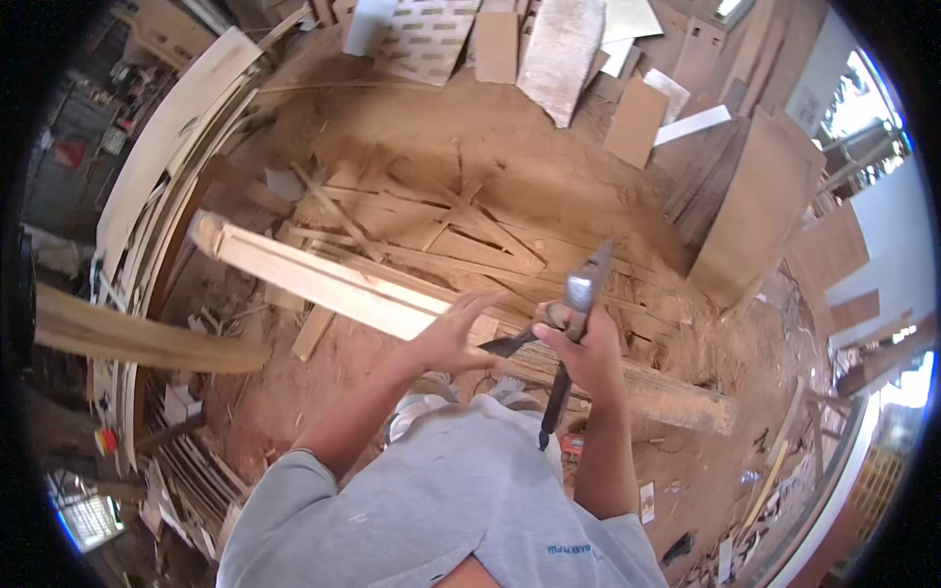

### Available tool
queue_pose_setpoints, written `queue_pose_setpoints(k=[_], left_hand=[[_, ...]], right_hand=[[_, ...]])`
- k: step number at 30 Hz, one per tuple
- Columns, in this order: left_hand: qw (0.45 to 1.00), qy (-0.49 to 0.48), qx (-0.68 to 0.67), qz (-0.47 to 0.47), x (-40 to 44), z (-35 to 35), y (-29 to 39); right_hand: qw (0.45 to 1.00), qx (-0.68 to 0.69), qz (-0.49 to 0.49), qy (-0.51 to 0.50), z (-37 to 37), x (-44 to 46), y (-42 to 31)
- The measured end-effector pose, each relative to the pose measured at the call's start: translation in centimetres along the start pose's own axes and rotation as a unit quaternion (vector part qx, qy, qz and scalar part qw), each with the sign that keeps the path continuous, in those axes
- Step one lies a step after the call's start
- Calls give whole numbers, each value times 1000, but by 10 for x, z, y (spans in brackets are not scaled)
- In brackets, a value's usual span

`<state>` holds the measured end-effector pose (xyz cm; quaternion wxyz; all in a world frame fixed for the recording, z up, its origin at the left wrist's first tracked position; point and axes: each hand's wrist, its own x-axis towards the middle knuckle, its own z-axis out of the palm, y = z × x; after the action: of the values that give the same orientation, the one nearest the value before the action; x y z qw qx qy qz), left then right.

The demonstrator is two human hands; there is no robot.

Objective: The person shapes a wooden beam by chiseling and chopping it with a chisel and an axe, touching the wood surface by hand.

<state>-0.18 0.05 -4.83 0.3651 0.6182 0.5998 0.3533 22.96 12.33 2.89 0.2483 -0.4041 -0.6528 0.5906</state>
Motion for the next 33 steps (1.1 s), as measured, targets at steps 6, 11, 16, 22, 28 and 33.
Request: queue_pose_setpoints(k=[6, 11, 16, 22, 28, 33], left_hand=[[941, 120, -290, -128, 2, 49, 30], [761, 453, -452, -110, -68, 39, -13], [605, 568, -554, -67, -98, 33, -32], [519, 608, -597, -63, -92, 46, -84], [520, 604, -596, -95, -82, 51, -99], [512, 611, -597, -90, -75, 53, -105]], right_hand=[[978, -138, -20, -158, -1, 15, -12], [930, -281, 112, -208, -29, 7, 19], [850, -452, 77, -258, -59, -15, 125], [848, -430, 47, -305, -69, -35, 192], [854, -81, 379, -348, -65, -29, 201], [866, -28, 386, -317, -60, -33, 193]])
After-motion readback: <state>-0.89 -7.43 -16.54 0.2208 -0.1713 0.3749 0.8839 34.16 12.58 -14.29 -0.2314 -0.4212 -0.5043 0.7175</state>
